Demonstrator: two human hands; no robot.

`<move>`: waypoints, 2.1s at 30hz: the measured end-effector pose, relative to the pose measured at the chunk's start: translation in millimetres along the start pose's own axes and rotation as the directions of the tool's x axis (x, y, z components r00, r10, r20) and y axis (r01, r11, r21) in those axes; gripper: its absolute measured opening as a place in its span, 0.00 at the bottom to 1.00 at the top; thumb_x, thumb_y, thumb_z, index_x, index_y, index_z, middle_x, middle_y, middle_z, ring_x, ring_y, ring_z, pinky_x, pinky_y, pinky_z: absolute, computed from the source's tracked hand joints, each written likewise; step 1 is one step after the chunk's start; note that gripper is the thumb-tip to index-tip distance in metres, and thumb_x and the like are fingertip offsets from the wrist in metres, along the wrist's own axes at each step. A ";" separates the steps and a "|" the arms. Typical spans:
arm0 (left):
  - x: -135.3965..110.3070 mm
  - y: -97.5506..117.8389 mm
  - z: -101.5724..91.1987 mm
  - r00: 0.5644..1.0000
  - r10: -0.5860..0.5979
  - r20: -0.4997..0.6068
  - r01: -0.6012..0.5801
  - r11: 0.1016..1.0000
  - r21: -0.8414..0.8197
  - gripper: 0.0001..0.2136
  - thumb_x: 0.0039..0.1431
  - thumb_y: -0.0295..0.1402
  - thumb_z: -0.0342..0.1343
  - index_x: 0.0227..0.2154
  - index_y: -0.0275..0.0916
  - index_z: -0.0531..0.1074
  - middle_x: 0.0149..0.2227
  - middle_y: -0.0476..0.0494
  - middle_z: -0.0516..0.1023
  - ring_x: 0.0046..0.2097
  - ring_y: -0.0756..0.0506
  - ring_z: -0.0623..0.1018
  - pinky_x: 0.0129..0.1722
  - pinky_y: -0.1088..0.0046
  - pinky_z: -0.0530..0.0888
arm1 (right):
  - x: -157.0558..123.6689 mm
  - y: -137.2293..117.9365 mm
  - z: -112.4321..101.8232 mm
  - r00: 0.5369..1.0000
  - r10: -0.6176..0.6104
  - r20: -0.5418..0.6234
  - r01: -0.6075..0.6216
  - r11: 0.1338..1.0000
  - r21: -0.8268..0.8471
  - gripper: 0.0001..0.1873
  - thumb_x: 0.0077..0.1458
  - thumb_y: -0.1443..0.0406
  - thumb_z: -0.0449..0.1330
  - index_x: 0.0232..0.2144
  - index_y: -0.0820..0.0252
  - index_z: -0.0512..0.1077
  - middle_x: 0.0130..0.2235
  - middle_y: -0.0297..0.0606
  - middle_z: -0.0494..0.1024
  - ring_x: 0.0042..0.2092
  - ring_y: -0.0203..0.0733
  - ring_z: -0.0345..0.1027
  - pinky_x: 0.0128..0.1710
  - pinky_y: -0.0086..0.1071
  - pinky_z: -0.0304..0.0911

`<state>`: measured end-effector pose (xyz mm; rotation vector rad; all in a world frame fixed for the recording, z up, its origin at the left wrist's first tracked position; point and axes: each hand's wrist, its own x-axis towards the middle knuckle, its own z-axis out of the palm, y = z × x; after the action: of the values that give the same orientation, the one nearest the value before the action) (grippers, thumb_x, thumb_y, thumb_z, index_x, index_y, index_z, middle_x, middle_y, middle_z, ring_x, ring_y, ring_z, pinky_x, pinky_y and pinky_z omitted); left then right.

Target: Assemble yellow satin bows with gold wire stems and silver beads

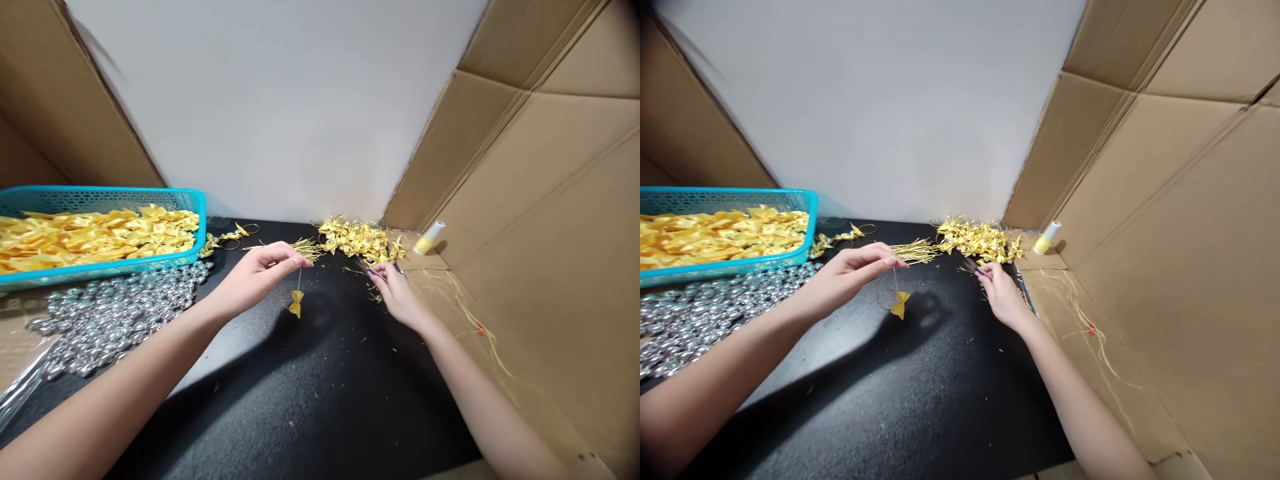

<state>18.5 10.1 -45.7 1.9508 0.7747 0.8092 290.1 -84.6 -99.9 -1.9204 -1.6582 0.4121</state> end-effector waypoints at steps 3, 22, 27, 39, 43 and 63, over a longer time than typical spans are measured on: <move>-0.1 -0.7 1.2 1.000 0.006 -0.014 -0.006 1.000 0.006 0.13 0.58 0.43 0.54 0.32 0.41 0.80 0.37 0.44 0.76 0.41 0.44 0.75 0.44 0.67 0.70 | -3.6 -40.2 -9.1 0.976 -0.182 0.122 0.185 0.983 -0.015 0.11 0.65 0.59 0.47 0.42 0.58 0.64 0.40 0.40 0.76 0.39 0.42 0.69 0.39 0.34 0.60; 1.7 -7.4 5.2 1.000 0.005 0.002 -0.005 1.000 -0.010 0.13 0.57 0.42 0.55 0.32 0.41 0.81 0.36 0.43 0.76 0.42 0.43 0.74 0.43 0.65 0.72 | 13.6 -100.7 4.3 0.921 -0.368 0.128 0.387 0.904 -0.184 0.14 0.62 0.57 0.52 0.32 0.59 0.72 0.34 0.36 0.78 0.32 0.38 0.66 0.31 0.31 0.53; 3.1 -8.5 5.3 1.000 0.001 0.018 -0.001 1.000 0.000 0.13 0.57 0.42 0.55 0.31 0.40 0.81 0.35 0.43 0.76 0.41 0.43 0.74 0.43 0.64 0.71 | 15.8 -100.9 5.4 0.924 -0.357 0.139 0.380 0.901 -0.210 0.13 0.62 0.57 0.53 0.32 0.58 0.72 0.34 0.36 0.78 0.33 0.39 0.67 0.31 0.31 0.52; 5.2 -16.9 5.4 1.000 0.004 0.028 -0.005 1.000 0.028 0.14 0.57 0.43 0.54 0.33 0.39 0.81 0.36 0.42 0.77 0.42 0.43 0.74 0.44 0.65 0.70 | 15.6 -100.8 7.9 0.930 -0.331 0.161 0.360 0.907 -0.217 0.12 0.62 0.58 0.53 0.35 0.59 0.73 0.35 0.35 0.79 0.34 0.37 0.68 0.32 0.29 0.52; 5.0 -15.0 5.6 1.000 0.007 0.025 -0.008 1.000 0.030 0.14 0.57 0.42 0.54 0.33 0.40 0.81 0.36 0.42 0.78 0.43 0.43 0.74 0.43 0.66 0.70 | 15.2 -100.0 8.7 0.931 -0.332 0.150 0.358 0.908 -0.215 0.13 0.62 0.58 0.53 0.34 0.59 0.73 0.35 0.34 0.79 0.33 0.36 0.67 0.31 0.29 0.51; 1.5 -11.8 10.0 0.989 -0.122 0.080 0.128 0.989 -0.069 0.15 0.56 0.45 0.54 0.25 0.40 0.78 0.36 0.44 0.82 0.42 0.44 0.77 0.49 0.68 0.70 | 7.3 -65.6 17.0 0.992 -0.122 -0.039 0.128 0.957 0.260 0.17 0.49 0.56 0.62 0.22 0.58 0.60 0.21 0.26 0.61 0.24 0.31 0.52 0.27 0.28 0.48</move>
<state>24.7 11.7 -59.8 1.8363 0.8022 0.6760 229.2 -69.0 -73.5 -1.6127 -1.6116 0.5291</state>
